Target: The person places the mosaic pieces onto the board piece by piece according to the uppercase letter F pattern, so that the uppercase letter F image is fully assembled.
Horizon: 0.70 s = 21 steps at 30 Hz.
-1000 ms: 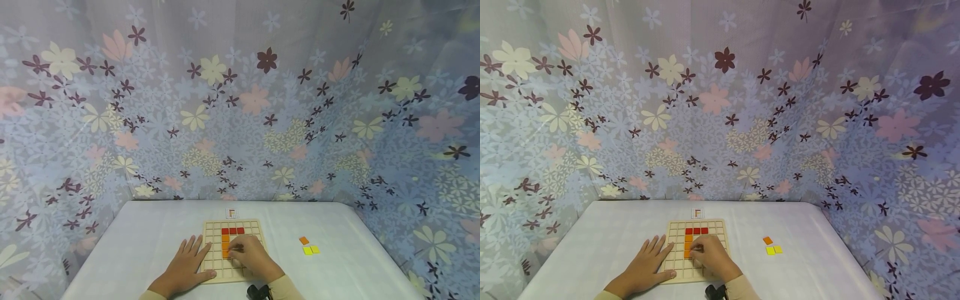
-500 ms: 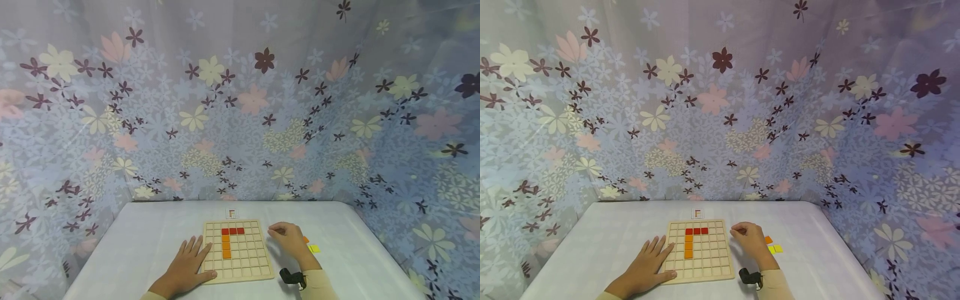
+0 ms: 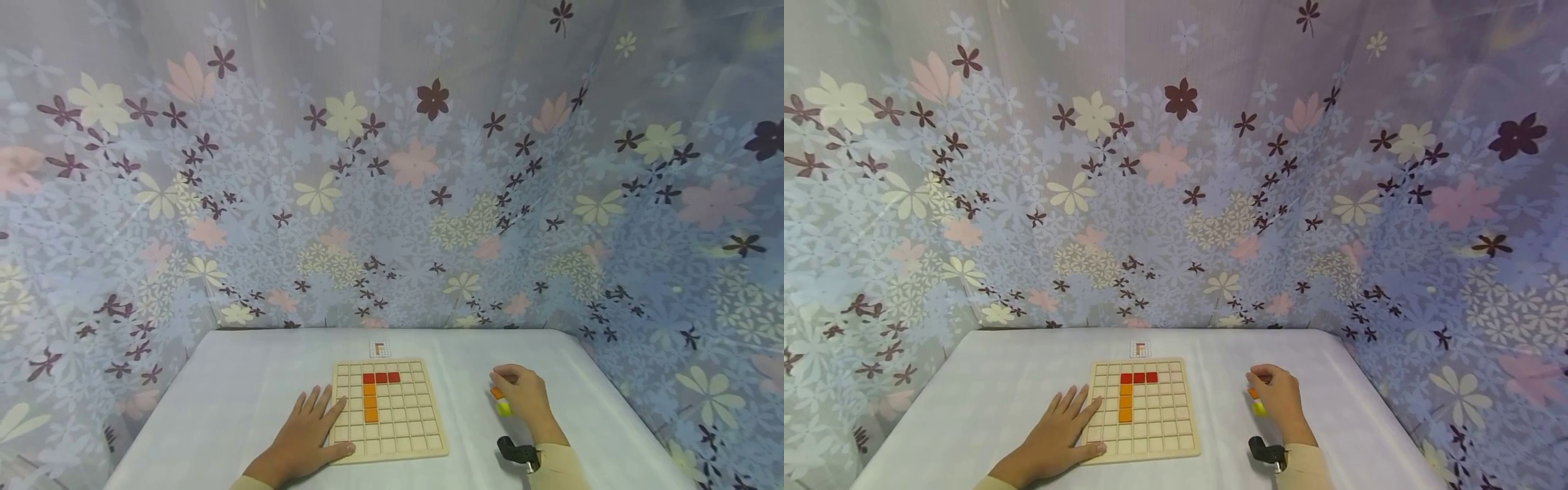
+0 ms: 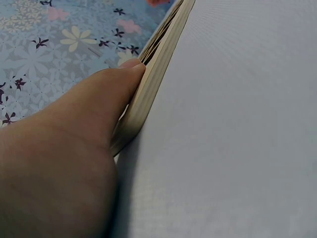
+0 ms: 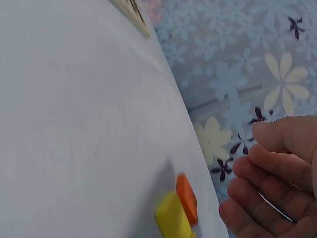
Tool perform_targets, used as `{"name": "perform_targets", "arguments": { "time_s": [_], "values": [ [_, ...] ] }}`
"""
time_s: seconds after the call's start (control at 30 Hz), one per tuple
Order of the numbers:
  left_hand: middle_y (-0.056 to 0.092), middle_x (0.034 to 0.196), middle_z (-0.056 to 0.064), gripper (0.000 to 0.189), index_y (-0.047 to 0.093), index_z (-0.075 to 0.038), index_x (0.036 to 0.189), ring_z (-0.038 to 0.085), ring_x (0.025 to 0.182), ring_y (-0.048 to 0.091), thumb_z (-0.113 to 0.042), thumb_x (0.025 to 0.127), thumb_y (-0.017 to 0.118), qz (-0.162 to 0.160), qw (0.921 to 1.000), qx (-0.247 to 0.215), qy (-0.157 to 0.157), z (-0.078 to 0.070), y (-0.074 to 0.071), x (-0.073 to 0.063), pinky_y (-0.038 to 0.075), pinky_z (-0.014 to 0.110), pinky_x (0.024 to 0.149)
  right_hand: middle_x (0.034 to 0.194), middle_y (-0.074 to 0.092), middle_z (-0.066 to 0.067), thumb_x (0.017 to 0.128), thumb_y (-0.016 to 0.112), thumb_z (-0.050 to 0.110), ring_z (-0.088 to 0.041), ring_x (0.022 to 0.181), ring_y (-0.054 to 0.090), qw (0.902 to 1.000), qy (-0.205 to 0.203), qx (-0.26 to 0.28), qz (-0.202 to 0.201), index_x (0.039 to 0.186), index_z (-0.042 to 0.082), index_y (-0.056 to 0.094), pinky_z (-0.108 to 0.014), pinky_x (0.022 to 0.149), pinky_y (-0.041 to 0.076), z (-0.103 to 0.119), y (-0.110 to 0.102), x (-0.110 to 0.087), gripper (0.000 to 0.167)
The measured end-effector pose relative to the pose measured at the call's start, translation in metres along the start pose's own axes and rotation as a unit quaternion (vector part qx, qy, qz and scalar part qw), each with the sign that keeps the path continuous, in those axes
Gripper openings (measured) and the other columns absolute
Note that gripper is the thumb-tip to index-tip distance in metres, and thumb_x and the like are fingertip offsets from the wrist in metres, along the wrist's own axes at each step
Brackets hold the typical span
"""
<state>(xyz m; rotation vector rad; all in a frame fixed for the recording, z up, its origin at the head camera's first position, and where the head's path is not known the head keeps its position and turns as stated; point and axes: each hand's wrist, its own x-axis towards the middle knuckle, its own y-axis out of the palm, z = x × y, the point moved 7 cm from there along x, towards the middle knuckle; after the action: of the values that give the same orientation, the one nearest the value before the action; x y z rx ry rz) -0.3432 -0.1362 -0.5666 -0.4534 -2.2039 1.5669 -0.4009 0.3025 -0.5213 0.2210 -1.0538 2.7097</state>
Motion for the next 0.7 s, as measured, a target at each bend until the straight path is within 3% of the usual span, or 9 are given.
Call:
{"name": "perform_targets", "arguments": {
  "time_s": [0.2,0.43,0.7],
  "values": [
    [0.027,0.168,0.025,0.097,0.045,-0.011,0.161,0.048,0.154,0.018,-0.082,0.095,0.045,0.001,1.0,0.004,0.002,-0.003,-0.003,-0.001,0.011,0.068,0.119,0.107,0.074,-0.014,0.099,0.074,0.021,-0.037,0.104,0.067,0.9993,0.019,-0.027,0.018,0.12,-0.004,0.072,-0.056,0.091,0.052,-0.014,-0.003,0.005,0.032],
    [0.027,0.168,0.024,0.098,0.045,-0.011,0.161,0.048,0.154,0.018,-0.083,0.095,0.044,0.002,1.0,0.003,-0.001,-0.005,-0.004,-0.001,0.012,0.068,0.119,0.118,0.071,-0.021,0.094,0.082,0.026,-0.042,0.111,0.064,0.9945,0.033,-0.047,0.088,0.123,-0.006,0.07,-0.058,0.095,0.05,-0.023,0.005,0.008,0.044],
    [0.027,0.167,0.025,0.097,0.045,-0.01,0.161,0.048,0.154,0.019,-0.082,0.096,0.044,-0.003,0.9999,0.01,0.001,-0.005,-0.004,-0.002,0.012,0.068,0.119,0.11,0.072,-0.014,0.087,0.088,0.012,-0.032,0.101,0.067,0.9931,0.028,-0.065,0.094,0.116,-0.003,0.073,-0.051,0.089,0.055,-0.02,0.011,0.007,0.036]
  ]
}}
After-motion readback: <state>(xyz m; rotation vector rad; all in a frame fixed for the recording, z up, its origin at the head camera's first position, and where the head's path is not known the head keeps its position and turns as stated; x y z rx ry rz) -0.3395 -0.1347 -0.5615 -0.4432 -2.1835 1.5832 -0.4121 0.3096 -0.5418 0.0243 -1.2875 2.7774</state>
